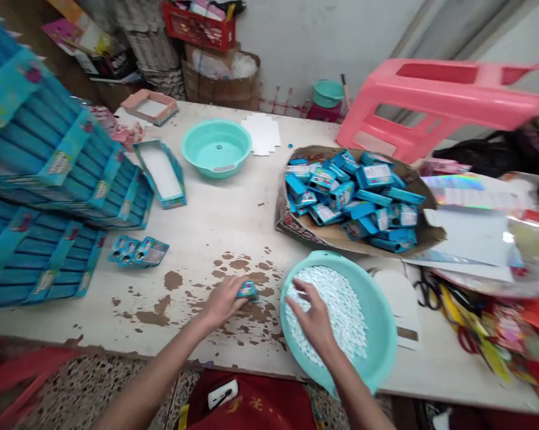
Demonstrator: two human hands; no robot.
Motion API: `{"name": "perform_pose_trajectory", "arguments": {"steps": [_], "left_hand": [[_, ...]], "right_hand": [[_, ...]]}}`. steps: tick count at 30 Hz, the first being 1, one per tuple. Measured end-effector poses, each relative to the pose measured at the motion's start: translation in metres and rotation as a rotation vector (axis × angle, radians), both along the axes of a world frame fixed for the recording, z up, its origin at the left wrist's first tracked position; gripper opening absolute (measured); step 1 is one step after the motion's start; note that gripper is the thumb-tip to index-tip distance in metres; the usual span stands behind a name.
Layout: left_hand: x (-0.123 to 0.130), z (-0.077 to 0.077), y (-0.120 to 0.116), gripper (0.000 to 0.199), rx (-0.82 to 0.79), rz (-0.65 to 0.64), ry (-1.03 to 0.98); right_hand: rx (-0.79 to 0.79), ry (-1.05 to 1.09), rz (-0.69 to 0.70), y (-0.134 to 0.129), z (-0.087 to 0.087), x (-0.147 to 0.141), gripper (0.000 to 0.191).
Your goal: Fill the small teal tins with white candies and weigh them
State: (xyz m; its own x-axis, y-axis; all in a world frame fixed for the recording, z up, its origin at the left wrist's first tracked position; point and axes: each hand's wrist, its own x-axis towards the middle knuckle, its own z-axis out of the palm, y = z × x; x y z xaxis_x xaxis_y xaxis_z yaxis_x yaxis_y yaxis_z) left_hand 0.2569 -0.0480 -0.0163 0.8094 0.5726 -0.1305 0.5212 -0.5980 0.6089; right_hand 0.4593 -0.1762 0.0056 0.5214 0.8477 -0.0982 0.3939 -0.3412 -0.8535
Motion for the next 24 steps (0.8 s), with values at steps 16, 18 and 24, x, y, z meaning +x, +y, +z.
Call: {"name": "perform_pose_trajectory", "arguments": {"steps": [16, 18, 24], "left_hand": [[0.21, -0.003, -0.079, 0.056, -0.149, -0.153, -0.018], [0.238, -0.023, -0.089, 0.052, -0.017, -0.16, 0.088], [0.227, -0.033, -0.132, 0.052, 0.112, 0.076, 0.363]], "right_hand": [[0.091, 0.137, -0.706, -0.144, 0.008, 0.111, 0.056], [0.162, 0.02, -0.695, -0.157, -0.012, 0.131, 0.055], [0.312, -0.044, -0.533, -0.17, -0.049, 0.163, 0.049]]}}
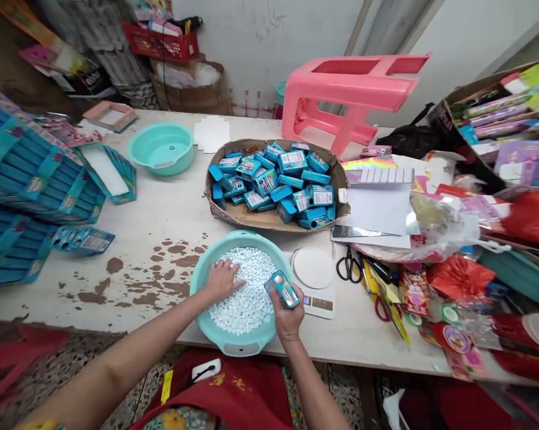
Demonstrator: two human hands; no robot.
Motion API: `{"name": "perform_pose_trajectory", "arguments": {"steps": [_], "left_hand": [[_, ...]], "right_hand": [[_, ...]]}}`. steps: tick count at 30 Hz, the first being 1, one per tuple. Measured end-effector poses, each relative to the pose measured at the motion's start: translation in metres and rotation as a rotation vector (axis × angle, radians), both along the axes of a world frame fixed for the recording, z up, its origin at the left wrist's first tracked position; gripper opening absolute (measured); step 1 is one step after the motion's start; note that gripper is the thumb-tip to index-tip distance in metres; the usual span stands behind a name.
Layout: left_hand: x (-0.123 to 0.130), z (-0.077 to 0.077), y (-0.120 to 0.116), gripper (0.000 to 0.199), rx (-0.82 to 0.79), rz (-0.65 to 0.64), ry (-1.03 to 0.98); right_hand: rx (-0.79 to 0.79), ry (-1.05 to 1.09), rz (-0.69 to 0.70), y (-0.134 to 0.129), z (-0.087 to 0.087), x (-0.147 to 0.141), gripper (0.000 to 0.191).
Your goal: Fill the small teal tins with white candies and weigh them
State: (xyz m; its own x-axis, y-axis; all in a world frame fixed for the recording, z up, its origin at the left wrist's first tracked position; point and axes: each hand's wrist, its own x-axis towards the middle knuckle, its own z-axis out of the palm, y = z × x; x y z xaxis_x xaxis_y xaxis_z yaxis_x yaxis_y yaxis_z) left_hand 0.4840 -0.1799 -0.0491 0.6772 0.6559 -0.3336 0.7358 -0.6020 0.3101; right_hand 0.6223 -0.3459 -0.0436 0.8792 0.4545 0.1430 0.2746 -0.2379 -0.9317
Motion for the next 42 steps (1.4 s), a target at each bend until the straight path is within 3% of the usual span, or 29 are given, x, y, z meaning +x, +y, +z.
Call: {"name": "perform_pose_trajectory", "arguments": {"steps": [3, 6, 8, 11, 15, 19, 23, 27, 29, 31, 42], "left_hand": [[-0.013, 0.011, -0.044, 0.069, -0.001, 0.195, 0.083], [-0.002, 0.018, -0.09, 0.079, -0.018, 0.291, 0.117], [0.012, 0.019, -0.112, 0.075, -0.052, 0.28, 0.113], [0.031, 0.015, -0.125, 0.055, -0.159, 0.274, 0.046], [0.037, 0.008, -0.115, 0.036, -0.46, 0.556, -0.294], [0.026, 0.01, -0.095, 0.025, -0.608, 0.748, -0.513], [0.017, 0.03, -0.074, 0.038, -0.789, 0.809, -0.706], [0.028, 0.059, -0.061, 0.034, -1.016, 0.882, -1.117], [0.039, 0.071, -0.062, 0.029, -1.015, 0.921, -1.311], [0.047, 0.079, -0.064, 0.026, -0.927, 0.93, -1.385], [0.055, 0.081, -0.054, 0.036, -0.742, 0.94, -1.392]], "right_hand": [[0.026, 0.025, 0.074, -0.003, -0.002, 0.004, 0.047], [0.023, 0.078, 0.106, -0.006, -0.001, 0.006, 0.05], [0.006, 0.096, 0.114, -0.008, -0.001, 0.008, 0.051], [-0.008, 0.086, 0.152, -0.011, 0.0, 0.01, 0.053], [-0.011, 0.046, 0.167, -0.011, 0.005, 0.013, 0.052], [-0.022, 0.075, 0.227, -0.011, 0.015, 0.017, 0.05], [-0.06, 0.057, 0.374, -0.01, 0.025, 0.018, 0.045], [-0.138, -0.086, 0.566, -0.006, 0.032, 0.01, 0.035], [-0.168, -0.141, 0.63, -0.004, 0.034, 0.003, 0.031], [-0.18, -0.157, 0.673, -0.003, 0.037, -0.003, 0.029], [-0.226, -0.148, 0.673, 0.003, 0.052, 0.0, 0.032]]}}
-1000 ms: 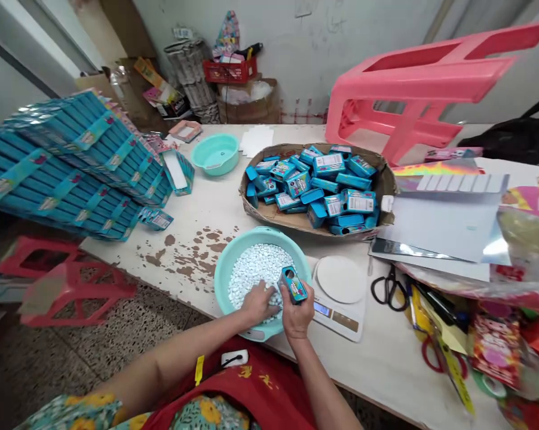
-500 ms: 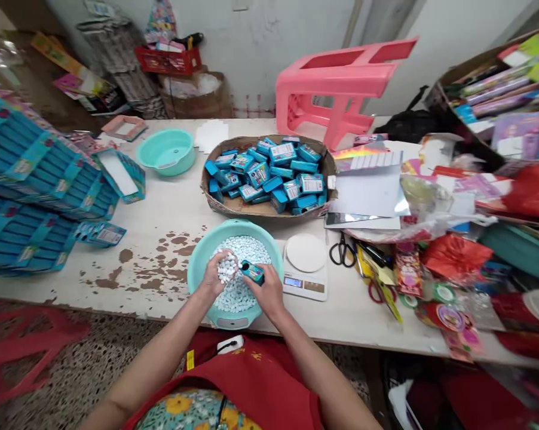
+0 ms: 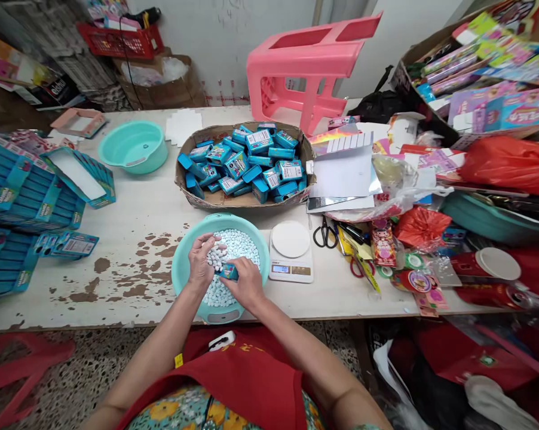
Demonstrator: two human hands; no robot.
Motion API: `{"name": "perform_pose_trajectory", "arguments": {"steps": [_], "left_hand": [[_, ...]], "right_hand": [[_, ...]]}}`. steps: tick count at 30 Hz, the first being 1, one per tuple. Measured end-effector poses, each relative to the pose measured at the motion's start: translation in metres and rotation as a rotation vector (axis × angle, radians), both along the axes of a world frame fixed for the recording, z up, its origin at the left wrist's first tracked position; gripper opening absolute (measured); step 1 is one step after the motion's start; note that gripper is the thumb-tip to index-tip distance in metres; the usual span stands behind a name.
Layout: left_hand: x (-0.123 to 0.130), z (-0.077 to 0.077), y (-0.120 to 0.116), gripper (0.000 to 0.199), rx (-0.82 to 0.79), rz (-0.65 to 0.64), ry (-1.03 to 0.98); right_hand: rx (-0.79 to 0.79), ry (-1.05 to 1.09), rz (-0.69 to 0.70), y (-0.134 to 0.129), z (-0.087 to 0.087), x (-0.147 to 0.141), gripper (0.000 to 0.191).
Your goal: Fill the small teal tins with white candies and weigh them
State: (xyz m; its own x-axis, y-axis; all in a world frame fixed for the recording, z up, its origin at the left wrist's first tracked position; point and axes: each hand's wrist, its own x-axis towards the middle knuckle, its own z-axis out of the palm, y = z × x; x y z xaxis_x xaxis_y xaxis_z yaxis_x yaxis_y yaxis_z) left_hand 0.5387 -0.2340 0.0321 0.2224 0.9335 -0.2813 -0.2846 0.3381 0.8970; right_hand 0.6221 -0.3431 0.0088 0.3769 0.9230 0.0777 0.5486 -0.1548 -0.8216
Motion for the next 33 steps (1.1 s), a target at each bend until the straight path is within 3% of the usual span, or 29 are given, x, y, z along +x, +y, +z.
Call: {"name": "perform_pose_trajectory", "arguments": {"steps": [9, 15, 33], "left_hand": [[0.007, 0.001, -0.01, 0.031, 0.043, -0.051, -0.016], [0.004, 0.003, -0.008, 0.025, 0.117, -0.037, -0.023], [0.003, 0.005, -0.009, 0.016, 0.07, -0.032, -0.029]], "right_hand": [[-0.033, 0.037, -0.024, 0.004, 0.0, 0.006, 0.032], [0.03, 0.093, -0.054, 0.007, 0.003, 0.008, 0.035], [0.037, 0.271, -0.054, 0.013, -0.002, 0.008, 0.033]]}}
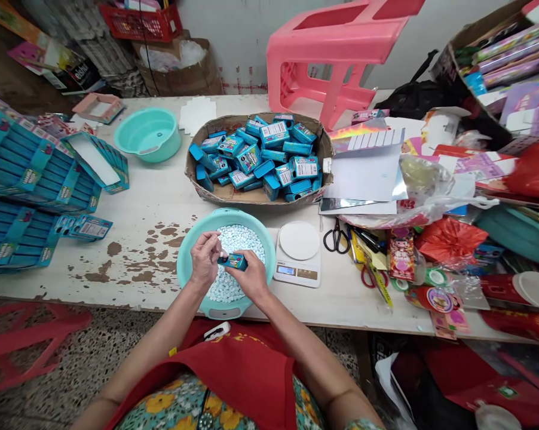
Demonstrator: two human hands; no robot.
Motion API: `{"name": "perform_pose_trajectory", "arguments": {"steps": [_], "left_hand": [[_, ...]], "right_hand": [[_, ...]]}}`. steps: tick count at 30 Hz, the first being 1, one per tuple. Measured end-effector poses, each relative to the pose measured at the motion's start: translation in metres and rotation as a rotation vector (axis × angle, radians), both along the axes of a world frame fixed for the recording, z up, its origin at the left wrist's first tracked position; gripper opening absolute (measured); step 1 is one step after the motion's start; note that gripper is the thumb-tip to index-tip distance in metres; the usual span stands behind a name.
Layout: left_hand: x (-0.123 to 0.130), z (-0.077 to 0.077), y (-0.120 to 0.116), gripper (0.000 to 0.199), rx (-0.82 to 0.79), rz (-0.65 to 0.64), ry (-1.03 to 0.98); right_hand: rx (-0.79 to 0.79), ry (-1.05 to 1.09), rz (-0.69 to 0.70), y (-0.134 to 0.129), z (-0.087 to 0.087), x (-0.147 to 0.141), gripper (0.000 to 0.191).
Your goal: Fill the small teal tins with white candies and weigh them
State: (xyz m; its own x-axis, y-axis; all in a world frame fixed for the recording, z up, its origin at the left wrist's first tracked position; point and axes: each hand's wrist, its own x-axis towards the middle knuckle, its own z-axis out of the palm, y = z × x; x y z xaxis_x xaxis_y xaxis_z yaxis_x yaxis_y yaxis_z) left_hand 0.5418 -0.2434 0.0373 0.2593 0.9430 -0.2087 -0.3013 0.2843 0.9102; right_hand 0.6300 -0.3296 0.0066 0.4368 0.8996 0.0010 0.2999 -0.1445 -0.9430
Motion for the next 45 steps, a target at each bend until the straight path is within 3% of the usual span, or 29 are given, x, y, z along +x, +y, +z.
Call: {"name": "perform_pose_trajectory", "arguments": {"steps": [4, 8, 10, 13, 15, 18, 22, 27, 29, 32, 34, 37, 40, 42, 45], "left_hand": [[0.001, 0.009, -0.004, 0.018, -0.003, -0.089, 0.072], [-0.01, 0.011, 0.004, 0.02, 0.109, -0.122, 0.151], [-0.022, -0.003, 0.014, 0.024, 0.226, -0.149, 0.354], [-0.036, -0.041, 0.019, 0.031, 0.482, -0.362, 0.844], [-0.035, -0.067, 0.011, 0.037, 0.668, -0.544, 1.074], [-0.018, -0.091, -0.016, 0.048, 0.886, -0.786, 1.175], [-0.011, -0.088, -0.042, 0.041, 1.024, -1.009, 1.188], [-0.05, -0.077, -0.029, 0.032, 0.99, -1.173, 1.215], [-0.061, -0.08, -0.018, 0.023, 0.826, -1.086, 1.199], [-0.062, -0.085, -0.002, 0.011, 0.453, -0.731, 1.037], [-0.056, -0.081, 0.006, 0.007, 0.322, -0.577, 0.952], [-0.044, -0.062, 0.01, 0.017, 0.147, -0.404, 0.769], [-0.03, -0.034, 0.005, 0.023, -0.094, -0.126, 0.307], [-0.022, -0.02, 0.001, 0.023, -0.134, 0.009, 0.105], [-0.015, -0.01, -0.001, 0.023, -0.128, 0.152, 0.015]], "right_hand": [[0.019, 0.029, -0.019, -0.002, 0.005, 0.004, 0.033], [0.096, 0.1, -0.062, -0.011, 0.016, 0.014, 0.035], [0.155, 0.104, -0.098, -0.016, 0.018, 0.021, 0.036], [0.168, 0.074, -0.129, -0.019, 0.012, 0.031, 0.034], [0.15, 0.058, -0.122, -0.017, 0.002, 0.034, 0.034], [0.167, 0.028, -0.175, -0.011, -0.018, 0.032, 0.036], [0.197, -0.062, -0.255, -0.006, -0.035, 0.026, 0.035], [0.141, 0.04, -0.345, -0.006, -0.027, 0.025, 0.038], [0.123, 0.075, -0.345, -0.008, -0.02, 0.023, 0.041], [0.059, 0.047, -0.212, -0.01, -0.014, 0.018, 0.039], [0.019, 0.015, -0.127, -0.011, -0.012, 0.014, 0.037], [0.026, -0.062, -0.045, -0.011, -0.012, 0.009, 0.032], [0.006, -0.128, 0.026, -0.009, -0.011, 0.002, 0.03], [-0.01, -0.162, 0.079, -0.006, -0.01, -0.003, 0.029], [-0.009, -0.194, 0.118, -0.002, -0.003, -0.009, 0.029]]}}
